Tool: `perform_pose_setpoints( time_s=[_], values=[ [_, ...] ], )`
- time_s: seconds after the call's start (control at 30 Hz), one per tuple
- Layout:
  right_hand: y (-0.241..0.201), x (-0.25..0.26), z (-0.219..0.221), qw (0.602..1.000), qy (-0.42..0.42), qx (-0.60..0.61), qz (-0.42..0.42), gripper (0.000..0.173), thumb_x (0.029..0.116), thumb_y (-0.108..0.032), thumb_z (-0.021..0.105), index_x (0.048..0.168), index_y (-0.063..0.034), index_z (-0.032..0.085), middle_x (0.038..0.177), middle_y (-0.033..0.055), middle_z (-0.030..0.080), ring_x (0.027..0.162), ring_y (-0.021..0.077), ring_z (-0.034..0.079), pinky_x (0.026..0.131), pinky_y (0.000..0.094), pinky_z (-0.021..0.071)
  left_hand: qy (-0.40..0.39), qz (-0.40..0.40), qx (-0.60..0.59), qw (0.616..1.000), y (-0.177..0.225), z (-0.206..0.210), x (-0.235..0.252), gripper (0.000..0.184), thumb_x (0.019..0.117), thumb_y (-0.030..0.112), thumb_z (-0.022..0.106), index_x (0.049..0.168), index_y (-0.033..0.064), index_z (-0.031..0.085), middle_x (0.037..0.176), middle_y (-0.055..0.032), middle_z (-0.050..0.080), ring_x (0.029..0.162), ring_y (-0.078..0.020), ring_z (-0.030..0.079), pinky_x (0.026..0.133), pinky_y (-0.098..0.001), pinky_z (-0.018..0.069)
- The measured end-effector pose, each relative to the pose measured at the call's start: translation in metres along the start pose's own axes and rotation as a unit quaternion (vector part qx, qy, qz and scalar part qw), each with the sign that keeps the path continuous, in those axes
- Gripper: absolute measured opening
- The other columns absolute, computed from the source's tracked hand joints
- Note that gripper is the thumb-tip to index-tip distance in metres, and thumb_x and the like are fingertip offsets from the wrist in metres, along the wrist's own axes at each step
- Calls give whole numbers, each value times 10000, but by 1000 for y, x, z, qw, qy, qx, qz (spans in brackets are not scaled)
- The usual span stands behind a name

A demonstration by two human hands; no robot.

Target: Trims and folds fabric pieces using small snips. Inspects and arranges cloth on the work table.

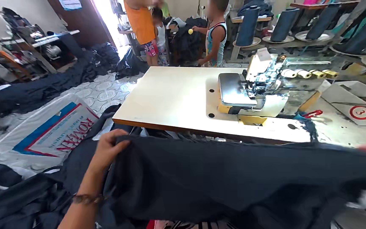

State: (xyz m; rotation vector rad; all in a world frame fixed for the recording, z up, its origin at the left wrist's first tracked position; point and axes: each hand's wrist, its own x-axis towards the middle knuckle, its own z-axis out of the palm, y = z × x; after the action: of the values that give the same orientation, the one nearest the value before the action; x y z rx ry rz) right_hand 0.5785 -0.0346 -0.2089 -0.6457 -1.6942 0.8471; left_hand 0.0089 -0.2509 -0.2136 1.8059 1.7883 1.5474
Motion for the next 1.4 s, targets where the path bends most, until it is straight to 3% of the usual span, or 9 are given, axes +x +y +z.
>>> perform_pose_setpoints(
  time_s=[0.07, 0.2, 0.5, 0.6, 0.7, 1.03, 1.13, 1.27, 1.4],
  values=[
    [11, -9, 38, 985, -165, 28, -36, 134, 982, -424, 652, 1050, -344, 734, 1336, -170, 641, 1276, 55, 570, 1066, 278, 494, -114, 43, 20, 992, 30, 41, 13, 178, 909, 245, 708, 950, 74, 741, 913, 31, 715, 852, 6, 656, 793, -228, 567],
    [-6, -15, 134, 920, -358, 71, -141, 232, 1026, -353, 615, 928, -153, 678, 1517, -12, 521, 1388, 83, 487, 1106, 278, 477, -332, 201, 40, 921, 115, 146, 32, 72, 864, 91, 690, 868, 20, 677, 799, -107, 677, 741, -224, 676, 654, -416, 566],
    [21, 6, 153, 902, -392, 124, -133, 214, 998, -272, 664, 906, -80, 643, 1470, 80, 533, 1309, 15, 511, 1042, 176, 470, -392, 106, 12, 914, 121, 186, 53, 80, 887, 79, 680, 877, 1, 664, 767, -102, 653, 677, -188, 616, 602, -366, 507],
    [26, 14, 153, 878, -431, 150, -143, 231, 988, -243, 668, 871, -47, 632, 1223, 98, 624, 1056, -20, 578, 890, 115, 482, -397, 103, 1, 912, 130, 192, 61, 86, 904, 92, 679, 879, 12, 659, 730, -75, 619, 645, -157, 577, 576, -326, 472],
    [33, 19, 147, 851, -473, 168, -155, 214, 997, -209, 647, 889, -24, 650, 958, 88, 643, 872, 13, 592, 772, 113, 479, -415, 105, -7, 904, 130, 202, 65, 123, 921, 105, 677, 852, 14, 632, 685, -72, 578, 607, -158, 549, 537, -312, 445],
    [39, 14, 133, 882, -431, 145, -123, 223, 993, -175, 641, 851, -3, 655, 744, 52, 622, 709, -9, 562, 681, 103, 448, -393, 109, -38, 912, 129, 236, 78, 165, 947, 112, 644, 842, -12, 616, 662, -85, 564, 597, -159, 542, 542, -309, 435],
    [28, 29, 107, 881, -435, 130, -133, 210, 1013, -199, 614, 897, -28, 649, 745, 40, 625, 711, -3, 586, 666, 120, 473, -453, 160, -166, 861, 112, 229, 89, 252, 947, 145, 671, 838, -81, 653, 757, -135, 631, 722, -146, 603, 664, -287, 494],
    [-4, 50, 31, 884, -446, 65, -127, 280, 1048, -276, 573, 891, -51, 630, 752, 39, 609, 734, 12, 589, 685, 157, 474, -580, 131, -159, 788, 90, 181, 86, 320, 842, 229, 797, 738, -38, 654, 652, -83, 622, 604, -96, 594, 560, -270, 471],
    [13, 40, -14, 899, -435, 30, -51, 291, 1035, -251, 593, 973, 25, 657, 795, 45, 655, 772, -63, 574, 735, 129, 465, -635, 25, 91, 767, 45, 123, 80, 292, 823, 226, 841, 803, -41, 725, 815, -210, 694, 777, -368, 683, 718, -592, 534]
  ],
)
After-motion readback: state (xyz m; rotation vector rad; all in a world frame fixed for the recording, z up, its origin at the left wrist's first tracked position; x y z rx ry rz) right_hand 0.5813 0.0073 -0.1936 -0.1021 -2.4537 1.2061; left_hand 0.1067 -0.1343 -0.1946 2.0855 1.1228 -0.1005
